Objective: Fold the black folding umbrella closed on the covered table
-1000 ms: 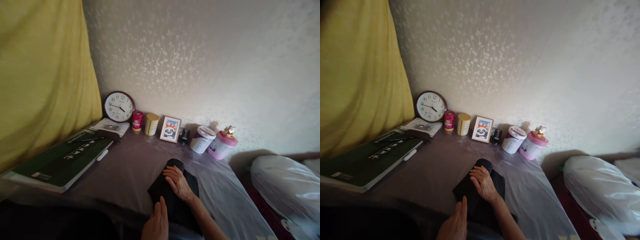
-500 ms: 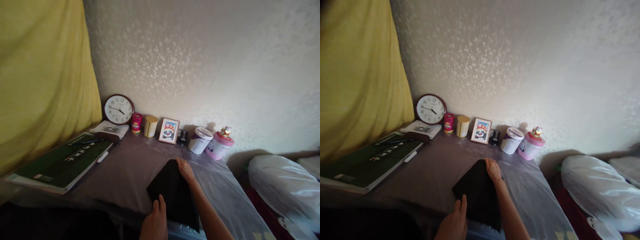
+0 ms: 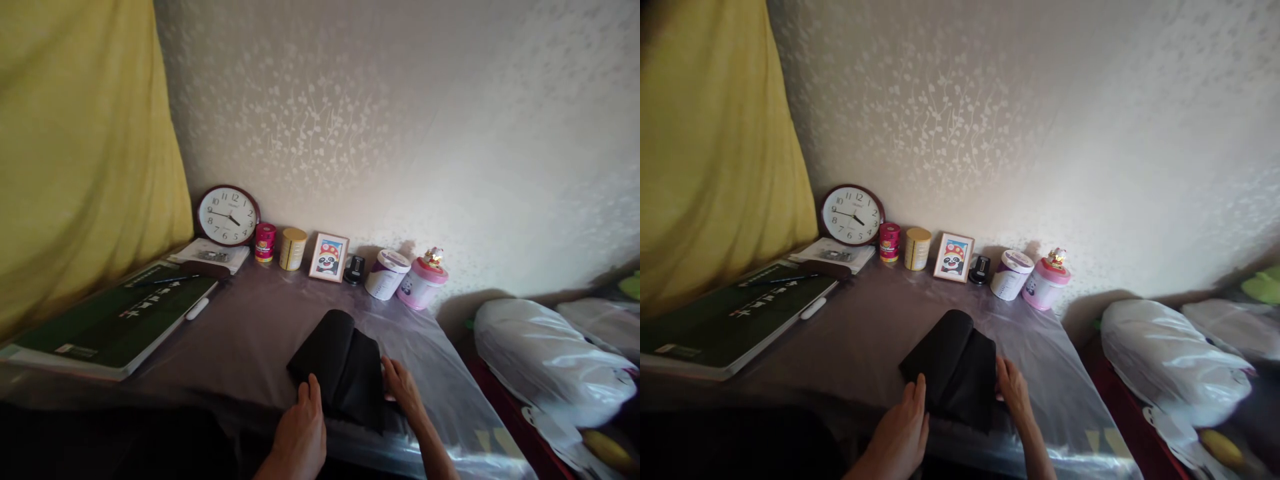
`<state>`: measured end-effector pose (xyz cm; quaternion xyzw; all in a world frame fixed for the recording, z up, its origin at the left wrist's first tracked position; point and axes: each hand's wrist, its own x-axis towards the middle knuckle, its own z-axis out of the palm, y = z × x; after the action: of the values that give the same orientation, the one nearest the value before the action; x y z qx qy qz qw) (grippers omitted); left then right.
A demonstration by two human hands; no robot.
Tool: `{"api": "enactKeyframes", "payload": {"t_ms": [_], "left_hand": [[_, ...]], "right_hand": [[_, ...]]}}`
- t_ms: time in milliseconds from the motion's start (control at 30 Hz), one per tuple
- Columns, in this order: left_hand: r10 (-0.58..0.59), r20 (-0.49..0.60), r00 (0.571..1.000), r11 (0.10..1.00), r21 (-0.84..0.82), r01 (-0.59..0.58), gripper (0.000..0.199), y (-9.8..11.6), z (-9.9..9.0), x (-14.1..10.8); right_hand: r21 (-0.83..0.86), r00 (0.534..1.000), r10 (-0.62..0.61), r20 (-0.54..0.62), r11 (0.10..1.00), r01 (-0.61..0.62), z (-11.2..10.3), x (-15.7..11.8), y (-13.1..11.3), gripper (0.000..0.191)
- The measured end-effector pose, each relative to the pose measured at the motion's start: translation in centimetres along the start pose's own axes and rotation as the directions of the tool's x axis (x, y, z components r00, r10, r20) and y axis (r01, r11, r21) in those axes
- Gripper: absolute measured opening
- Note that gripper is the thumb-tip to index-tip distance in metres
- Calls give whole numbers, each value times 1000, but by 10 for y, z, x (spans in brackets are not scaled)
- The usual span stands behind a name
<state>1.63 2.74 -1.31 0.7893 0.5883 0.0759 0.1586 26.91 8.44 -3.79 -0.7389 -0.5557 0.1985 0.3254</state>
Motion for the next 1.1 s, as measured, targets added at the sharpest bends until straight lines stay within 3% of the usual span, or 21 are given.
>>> {"api": "enactKeyframes", "payload": {"t_ms": [100,233,500,733,933,1100], "left_hand": [[3,-24,1000,1000,13,-3,56,-1,4,1],[5,-25,1000,1000,-7,-6,56,-1,6,1],[-4,49,999,1000,-15,5,58,1,-4,1],[-12,9,1000,999,44,12,61,3,-5,2],[22,-16,1000,993,112,-20,59,2,-4,3],[27,-16,1000,994,109,-25,59,3,-5,5]], "right_hand": [[28,995,94,-26,995,-94,6,-7,-11,43],[-33,987,2,-159,999,-8,7,-7,-19,43],[-78,984,-41,-171,997,28,3,4,-37,38],[312,999,-14,-35,950,24,4,18,-74,40],[516,999,-9,41,857,-13,39,34,-113,44],[551,992,46,118,828,-104,74,42,-121,36]]}}
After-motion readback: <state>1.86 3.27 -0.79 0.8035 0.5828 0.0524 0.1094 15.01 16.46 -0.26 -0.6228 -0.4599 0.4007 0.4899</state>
